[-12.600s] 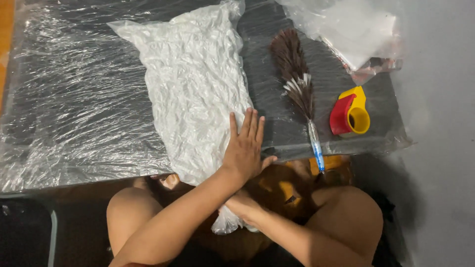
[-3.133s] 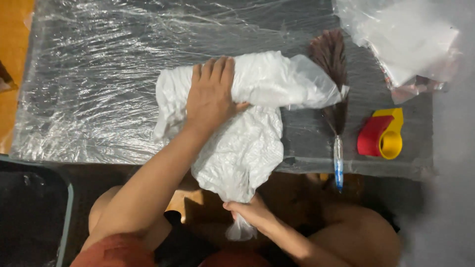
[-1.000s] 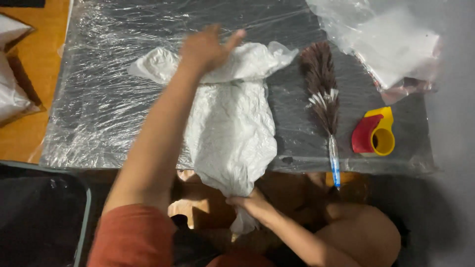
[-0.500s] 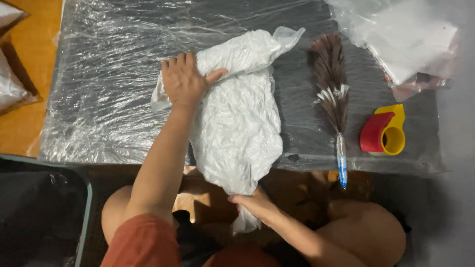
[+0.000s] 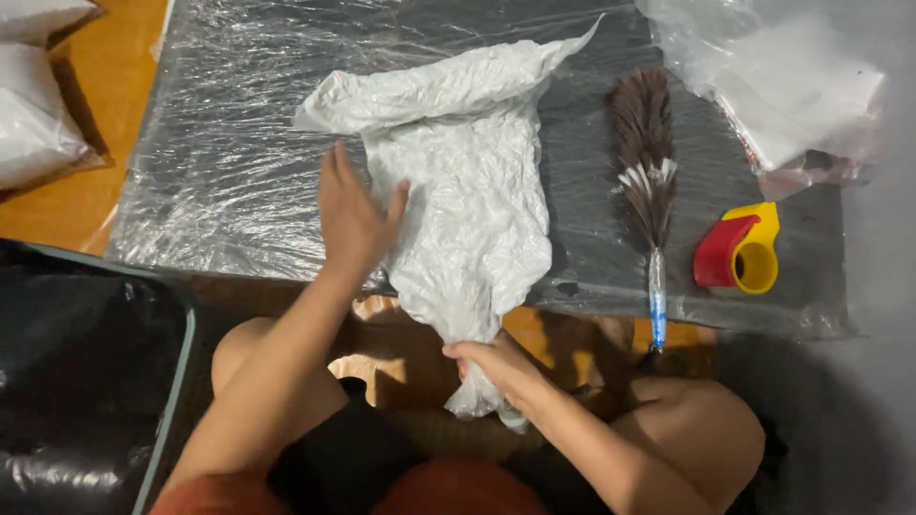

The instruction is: The person sits on the floor and uses a vacuum cleaner hose to remove air from a large white plastic bag containing a pillow. They hold the bag open, insert the hose, and press down on the bag to facilitate air removal, then remove the hose and smooth the package.

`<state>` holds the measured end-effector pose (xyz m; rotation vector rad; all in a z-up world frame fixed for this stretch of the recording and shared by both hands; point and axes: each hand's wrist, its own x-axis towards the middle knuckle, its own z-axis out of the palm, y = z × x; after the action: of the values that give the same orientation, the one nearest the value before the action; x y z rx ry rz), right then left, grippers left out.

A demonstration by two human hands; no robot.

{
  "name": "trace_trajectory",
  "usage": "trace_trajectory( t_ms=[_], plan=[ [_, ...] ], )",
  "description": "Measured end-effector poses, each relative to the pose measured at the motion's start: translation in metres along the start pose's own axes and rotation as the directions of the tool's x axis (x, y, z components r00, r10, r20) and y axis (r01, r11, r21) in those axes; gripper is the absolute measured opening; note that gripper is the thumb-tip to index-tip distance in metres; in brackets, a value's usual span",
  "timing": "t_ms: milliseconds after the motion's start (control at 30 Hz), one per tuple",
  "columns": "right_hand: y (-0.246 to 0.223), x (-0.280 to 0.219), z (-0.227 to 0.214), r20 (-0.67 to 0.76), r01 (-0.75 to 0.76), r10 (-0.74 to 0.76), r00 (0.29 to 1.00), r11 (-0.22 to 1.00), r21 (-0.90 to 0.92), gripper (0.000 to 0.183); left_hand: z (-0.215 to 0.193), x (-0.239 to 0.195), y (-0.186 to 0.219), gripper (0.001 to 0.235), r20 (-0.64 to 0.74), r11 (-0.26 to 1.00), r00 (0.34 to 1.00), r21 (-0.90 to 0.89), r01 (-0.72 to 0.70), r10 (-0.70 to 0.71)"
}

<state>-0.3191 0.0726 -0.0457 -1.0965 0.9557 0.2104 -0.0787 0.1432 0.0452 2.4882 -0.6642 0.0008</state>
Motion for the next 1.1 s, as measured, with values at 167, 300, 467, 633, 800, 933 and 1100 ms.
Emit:
trace_trajectory(
  t_ms=[167,300,467,633,800,933,1100],
  plan=[
    [-0.004,-0.002,0.001,0.014,0.015,-0.015,1.000,0.998,0.054,0.027,0.018,-0.050,-0.039,0.122,0.589,0.847,0.721,-0.111,0.519,-0.365],
    [-0.003,0.001,0.002,0.001,0.067,-0.067,0.998,0.994,0.088,0.028,0.032,-0.052,-0.034,0.122,0.591,0.720,0.738,-0.351,0.598,-0.325],
    [-0.014,-0.021,0.013,-0.008,0.092,-0.092,0.996,0.990,0.105,0.028,0.001,-0.060,0.001,0.090,0.358,0.656,0.905,-0.629,0.416,-0.230],
    [0.006,0.014,0.012,-0.038,0.119,-0.116,0.993,0.988,0.098,0.035,-0.006,-0.054,0.010,0.077,0.305,0.765,0.938,-0.562,0.315,-0.163],
    [-0.002,0.020,0.011,-0.072,0.073,-0.062,0.995,0.985,0.159,0.031,-0.001,-0.058,0.005,0.081,0.311,0.785,0.916,-0.487,0.383,-0.254],
    [-0.048,-0.026,0.030,-0.101,0.045,-0.028,0.994,0.983,0.178,0.040,-0.025,-0.090,0.018,0.086,0.288,0.732,0.911,-0.544,0.410,-0.296],
    [-0.034,0.015,0.024,-0.105,0.020,0.016,0.994,0.943,0.333,0.042,-0.101,-0.165,0.080,0.108,0.676,0.342,0.690,-0.604,0.720,-0.258]
  ],
)
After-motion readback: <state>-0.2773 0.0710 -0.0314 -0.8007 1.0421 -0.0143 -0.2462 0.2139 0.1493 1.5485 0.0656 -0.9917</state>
